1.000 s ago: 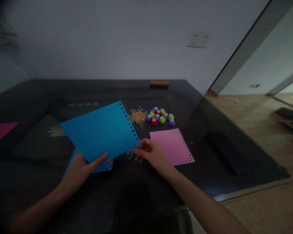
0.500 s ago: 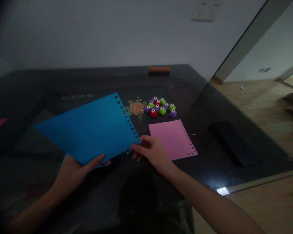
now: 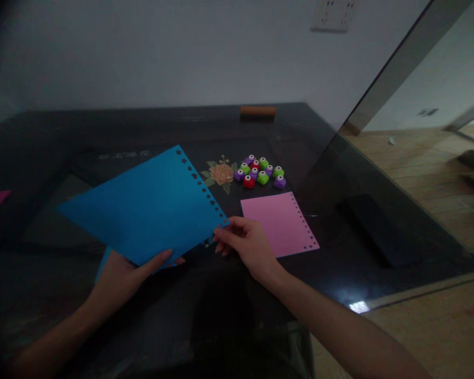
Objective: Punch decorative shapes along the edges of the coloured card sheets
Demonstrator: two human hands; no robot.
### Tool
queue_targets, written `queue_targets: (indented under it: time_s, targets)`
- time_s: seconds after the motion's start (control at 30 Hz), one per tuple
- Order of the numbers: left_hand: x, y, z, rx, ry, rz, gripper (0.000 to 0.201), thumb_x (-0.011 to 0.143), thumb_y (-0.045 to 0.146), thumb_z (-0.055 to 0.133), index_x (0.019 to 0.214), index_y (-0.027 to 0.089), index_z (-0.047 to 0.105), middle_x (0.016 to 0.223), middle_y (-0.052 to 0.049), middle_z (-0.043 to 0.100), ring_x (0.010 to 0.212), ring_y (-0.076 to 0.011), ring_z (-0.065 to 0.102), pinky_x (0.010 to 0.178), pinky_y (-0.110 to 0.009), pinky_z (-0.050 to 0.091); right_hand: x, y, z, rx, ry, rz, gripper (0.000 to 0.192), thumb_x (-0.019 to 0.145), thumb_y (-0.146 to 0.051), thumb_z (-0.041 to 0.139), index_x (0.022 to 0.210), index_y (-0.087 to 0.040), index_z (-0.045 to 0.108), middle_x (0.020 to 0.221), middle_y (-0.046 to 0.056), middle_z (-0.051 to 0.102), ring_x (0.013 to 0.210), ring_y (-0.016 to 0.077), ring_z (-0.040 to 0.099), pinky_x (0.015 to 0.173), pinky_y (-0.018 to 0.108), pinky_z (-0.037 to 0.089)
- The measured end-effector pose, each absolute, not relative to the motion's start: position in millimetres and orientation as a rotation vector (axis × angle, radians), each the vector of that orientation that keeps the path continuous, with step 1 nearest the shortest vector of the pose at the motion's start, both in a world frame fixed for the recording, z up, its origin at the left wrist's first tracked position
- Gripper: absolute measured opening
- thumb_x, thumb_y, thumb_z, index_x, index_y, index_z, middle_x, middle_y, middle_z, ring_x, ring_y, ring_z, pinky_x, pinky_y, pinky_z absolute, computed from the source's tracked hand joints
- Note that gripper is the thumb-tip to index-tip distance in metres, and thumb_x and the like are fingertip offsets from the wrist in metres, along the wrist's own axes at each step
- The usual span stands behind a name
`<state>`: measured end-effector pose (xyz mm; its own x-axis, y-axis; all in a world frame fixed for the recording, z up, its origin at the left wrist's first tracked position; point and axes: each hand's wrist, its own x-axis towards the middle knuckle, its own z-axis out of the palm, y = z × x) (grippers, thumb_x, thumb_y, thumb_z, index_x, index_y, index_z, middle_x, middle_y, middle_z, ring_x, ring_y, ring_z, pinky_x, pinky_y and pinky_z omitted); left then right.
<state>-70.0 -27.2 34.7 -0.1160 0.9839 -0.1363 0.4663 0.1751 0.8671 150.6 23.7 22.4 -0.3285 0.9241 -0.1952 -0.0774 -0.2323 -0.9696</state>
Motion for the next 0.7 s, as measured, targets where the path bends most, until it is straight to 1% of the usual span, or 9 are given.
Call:
queue_targets:
  time_s: [0.1, 0.17, 0.23, 0.27, 0.4, 0.5, 0.6, 0.7]
  targets:
    - [-69.0, -27.9, 33.9, 1.382, 1.665, 0.863, 0.029, 0.071, 0.041, 0.067, 0.09, 0.018, 0.069, 0.079, -0.005, 0.076, 0.09, -0.0273, 0.069, 0.098, -0.04, 0.044, 150.2, 23.3, 22.3, -1.098, -1.214, 1.661, 0.019, 0.074, -0.034, 0.07, 0.068, -0.017, 0.064, 0.056, -0.001, 0.062, 0.049, 0.009, 0.055, 0.048, 0.022, 0.043]
    - [-68.8, -28.2, 33.1, 1.376, 1.681, 0.857, 0.032, 0.07, 0.042, 0.069, 0.091, 0.018, 0.068, 0.085, -0.007, 0.076, 0.094, -0.0278, 0.068, 0.098, -0.04, 0.044, 149.9, 23.2, 22.4, -1.09, -1.192, 1.672, 0.019, 0.074, -0.034, 0.07, 0.068, -0.017, 0.065, 0.056, -0.001, 0.062, 0.05, 0.0091, 0.055, 0.049, 0.022, 0.043]
    - [-68.9, -28.3, 32.6, 1.366, 1.723, 0.855, 0.034, 0.068, 0.044, 0.07, 0.09, 0.018, 0.068, 0.089, -0.008, 0.076, 0.096, -0.0294, 0.067, 0.099, -0.041, 0.043, 149.6, 23.3, 22.6, -1.088, -1.175, 1.689, 0.02, 0.075, -0.034, 0.07, 0.068, -0.016, 0.064, 0.057, 0.0, 0.062, 0.05, 0.0091, 0.055, 0.049, 0.022, 0.043]
    - [-68.9, -28.3, 32.7, 1.355, 1.737, 0.852, 0.035, 0.068, 0.045, 0.069, 0.089, 0.017, 0.068, 0.088, -0.009, 0.076, 0.096, -0.0301, 0.067, 0.099, -0.042, 0.044, 149.5, 23.4, 22.6, -1.086, -1.17, 1.696, 0.02, 0.075, -0.034, 0.07, 0.068, -0.016, 0.064, 0.057, 0.0, 0.062, 0.05, 0.0092, 0.055, 0.048, 0.022, 0.043]
    - [-68.9, -27.9, 35.0, 1.36, 1.676, 0.802, 0.032, 0.071, 0.045, 0.066, 0.087, 0.018, 0.07, 0.075, -0.006, 0.076, 0.09, -0.0294, 0.069, 0.098, -0.043, 0.044, 149.0, 23.5, 22.9, -1.062, -1.154, 1.701, 0.019, 0.073, -0.033, 0.072, 0.07, -0.017, 0.063, 0.061, -0.001, 0.062, 0.052, 0.0095, 0.057, 0.047, 0.022, 0.044]
    - [-69.3, -27.6, 36.8, 1.4, 1.649, 0.792, 0.028, 0.072, 0.044, 0.064, 0.082, 0.02, 0.072, 0.077, -0.005, 0.076, 0.091, -0.0294, 0.068, 0.101, -0.044, 0.041, 148.9, 23.3, 23.2, -1.059, -1.137, 1.704, 0.017, 0.072, -0.032, 0.072, 0.071, -0.018, 0.062, 0.066, -0.001, 0.063, 0.054, 0.0094, 0.057, 0.047, 0.022, 0.044]
    - [-68.5, -27.9, 37.2, 1.397, 1.664, 0.791, 0.026, 0.07, 0.044, 0.065, 0.078, 0.021, 0.072, 0.08, -0.005, 0.076, 0.093, -0.0303, 0.068, 0.102, -0.046, 0.04, 148.8, 23.2, 23.7, -1.068, -1.16, 1.696, 0.016, 0.074, -0.032, 0.07, 0.07, -0.018, 0.061, 0.064, -0.001, 0.062, 0.054, 0.0095, 0.057, 0.048, 0.022, 0.044]
    - [-66.7, -28.7, 36.4, 1.354, 1.671, 0.844, 0.027, 0.069, 0.043, 0.066, 0.081, 0.02, 0.071, 0.081, -0.006, 0.076, 0.091, -0.0291, 0.068, 0.1, -0.043, 0.042, 148.3, 22.8, 24.0, -1.067, -1.163, 1.695, 0.017, 0.074, -0.032, 0.07, 0.069, -0.018, 0.062, 0.063, -0.001, 0.062, 0.053, 0.0094, 0.056, 0.048, 0.022, 0.044]
